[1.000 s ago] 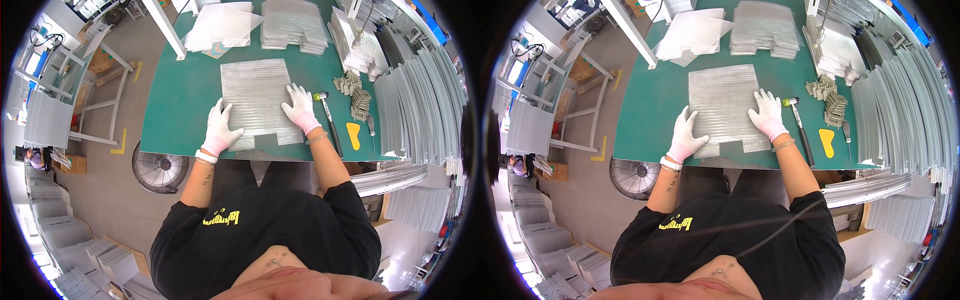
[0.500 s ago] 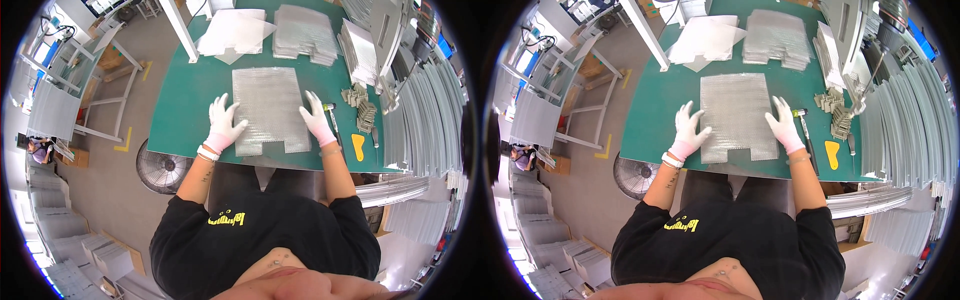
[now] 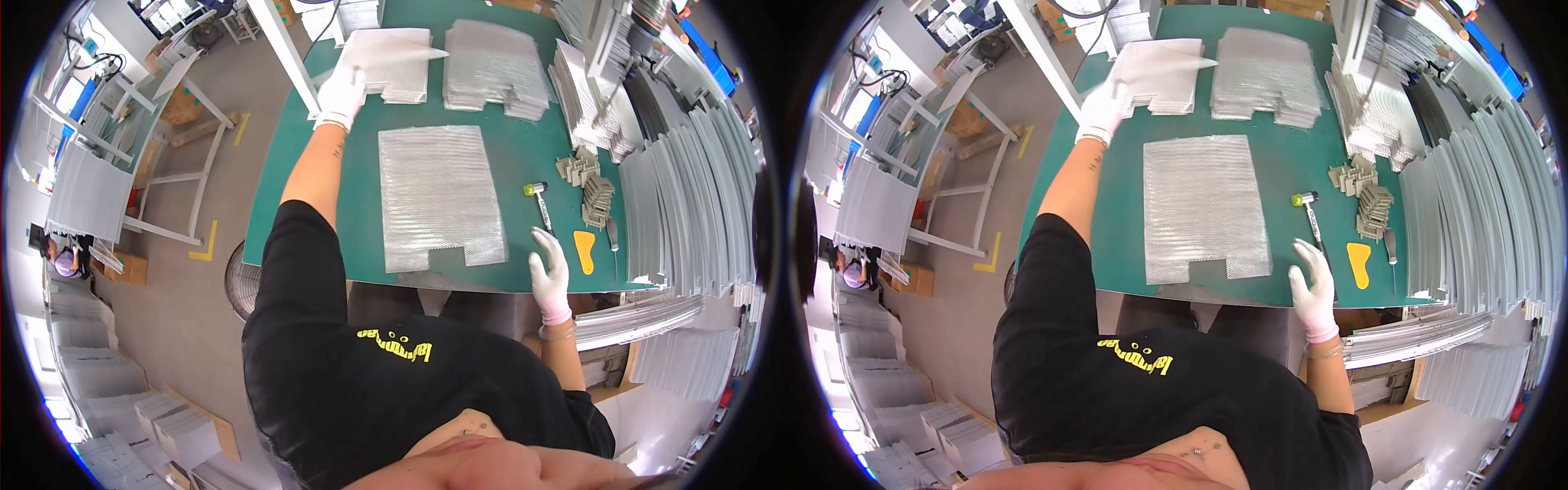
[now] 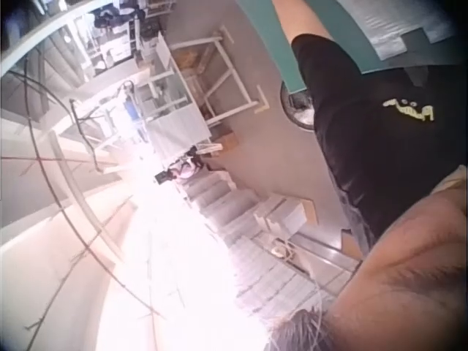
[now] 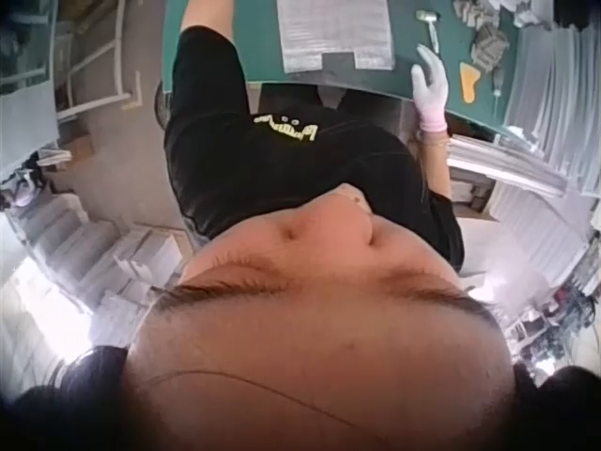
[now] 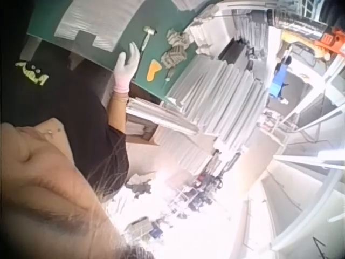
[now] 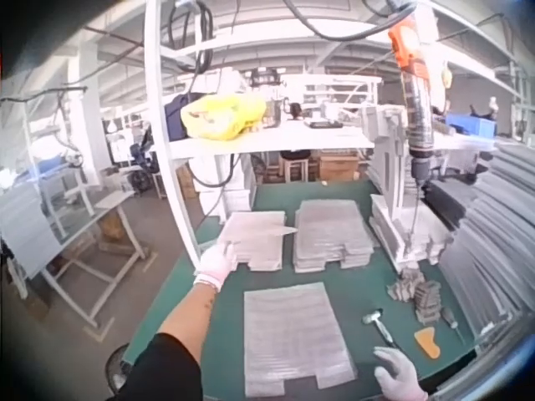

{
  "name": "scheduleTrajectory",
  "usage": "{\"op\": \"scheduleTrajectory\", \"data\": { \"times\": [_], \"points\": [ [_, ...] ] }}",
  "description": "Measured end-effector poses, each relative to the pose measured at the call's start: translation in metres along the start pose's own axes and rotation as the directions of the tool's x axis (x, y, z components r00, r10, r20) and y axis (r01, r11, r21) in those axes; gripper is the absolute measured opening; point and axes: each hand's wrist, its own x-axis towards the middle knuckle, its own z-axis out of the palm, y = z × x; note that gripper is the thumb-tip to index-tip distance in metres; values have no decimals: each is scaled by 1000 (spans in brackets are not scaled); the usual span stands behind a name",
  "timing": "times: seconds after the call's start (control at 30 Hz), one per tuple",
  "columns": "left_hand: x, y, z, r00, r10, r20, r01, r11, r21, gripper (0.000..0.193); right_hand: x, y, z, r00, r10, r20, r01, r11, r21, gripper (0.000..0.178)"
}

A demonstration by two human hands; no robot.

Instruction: Assembling metal frames onto mesh filter panels using a rubber mallet and an electric screwdriver.

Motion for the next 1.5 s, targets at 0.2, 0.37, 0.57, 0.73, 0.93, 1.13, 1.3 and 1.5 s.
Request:
{"op": "scheduleTrajectory", "data": {
  "times": [0.2,0.37,0.57,0.73,0.93,1.13,1.3,1.5],
  "points": [
    [8,24,-68,920,-293,-260,133,858,-495,35,1,3,-6,999,-12,-38,13,1000,24,33],
    [-78,140,-140,920,262,-292,-304,946,-110,29,24,-10,16,991,4,134,-80,822,563,49],
    [-212,242,-173,799,600,-28,-563,733,-383,41,35,-86,29,976,40,215,-217,315,924,71],
    [-197,215,-216,835,434,339,-248,846,-472,68,43,-65,19,975,159,153,-216,542,812,68],
    [-217,140,-175,725,-375,578,676,223,-703,103,65,-30,17,940,205,271,-339,510,791,71],
    [-239,134,-120,840,-302,452,510,724,-464,78,68,2,45,962,243,123,-233,968,-89,75],
    [-243,132,-99,845,-279,457,433,858,-277,57,67,11,56,954,275,118,-228,924,-307,72],
    [-251,127,-87,846,-235,478,364,910,-197,53,54,32,73,980,165,115,-98,893,-440,65]
  ]
}}
